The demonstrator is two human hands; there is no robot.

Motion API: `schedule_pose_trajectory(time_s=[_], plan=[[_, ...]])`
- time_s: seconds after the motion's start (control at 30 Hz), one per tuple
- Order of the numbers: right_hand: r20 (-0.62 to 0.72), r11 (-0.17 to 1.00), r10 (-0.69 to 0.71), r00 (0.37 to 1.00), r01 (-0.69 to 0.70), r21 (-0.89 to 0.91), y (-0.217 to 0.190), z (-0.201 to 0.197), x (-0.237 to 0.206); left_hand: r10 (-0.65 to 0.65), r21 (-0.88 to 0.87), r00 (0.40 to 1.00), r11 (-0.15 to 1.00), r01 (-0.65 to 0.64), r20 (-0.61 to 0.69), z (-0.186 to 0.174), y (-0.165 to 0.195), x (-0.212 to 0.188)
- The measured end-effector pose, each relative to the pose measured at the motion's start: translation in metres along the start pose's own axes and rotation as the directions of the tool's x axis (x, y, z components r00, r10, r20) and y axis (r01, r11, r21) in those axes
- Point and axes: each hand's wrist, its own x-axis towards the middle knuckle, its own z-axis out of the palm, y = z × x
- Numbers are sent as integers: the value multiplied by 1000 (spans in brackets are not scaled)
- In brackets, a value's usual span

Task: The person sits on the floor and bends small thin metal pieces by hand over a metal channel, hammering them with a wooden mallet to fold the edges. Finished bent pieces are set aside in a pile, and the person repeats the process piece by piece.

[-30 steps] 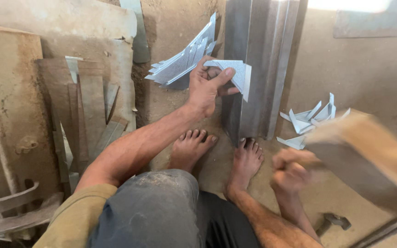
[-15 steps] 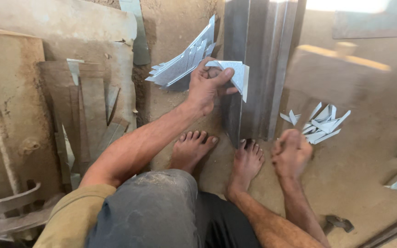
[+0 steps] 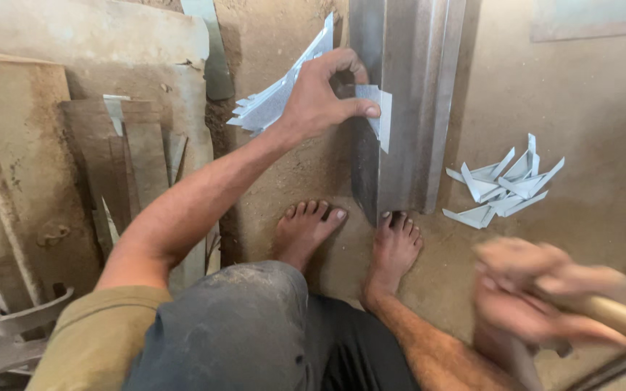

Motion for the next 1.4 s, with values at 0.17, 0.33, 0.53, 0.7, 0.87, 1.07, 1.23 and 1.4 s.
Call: schedule_pose_trajectory(time_s=[0.17, 0.33, 0.53, 0.7, 0.87, 1.07, 1.23, 1.4], plan=[[62, 770, 637, 768, -633, -83, 39, 34, -6, -136, 110, 991, 985, 136, -6, 0, 24, 9], [-42, 775, 418, 908, -331, 538, 50, 30, -19, -74, 49, 996, 996, 77, -53, 1, 23, 6], [-2, 782, 600, 800, -586, 213, 70, 36, -17, -65, 112, 992, 991, 77, -110, 2, 9, -1], [37, 780, 541, 840, -518, 352, 73, 41, -12, -34, 114, 993, 992, 46, -111, -3, 8, -3], [-31, 636, 576, 817, -424, 644, 73, 50, -9, -13, 108, 997, 994, 21, -70, -1, 1, -3], [-39, 793, 602, 797, -603, -81, 75, 39, -24, 24, 62, 999, 998, -27, 44, -8, 3, -5], [-82, 823, 567, 820, -559, 100, 68, 24, -32, 379, 521, 920, 767, -374, 102, 16, 46, 4], [-195, 776, 607, 771, -627, -65, 54, 21, -8, 192, 726, 956, 623, -292, 220, 100, 70, 24]])
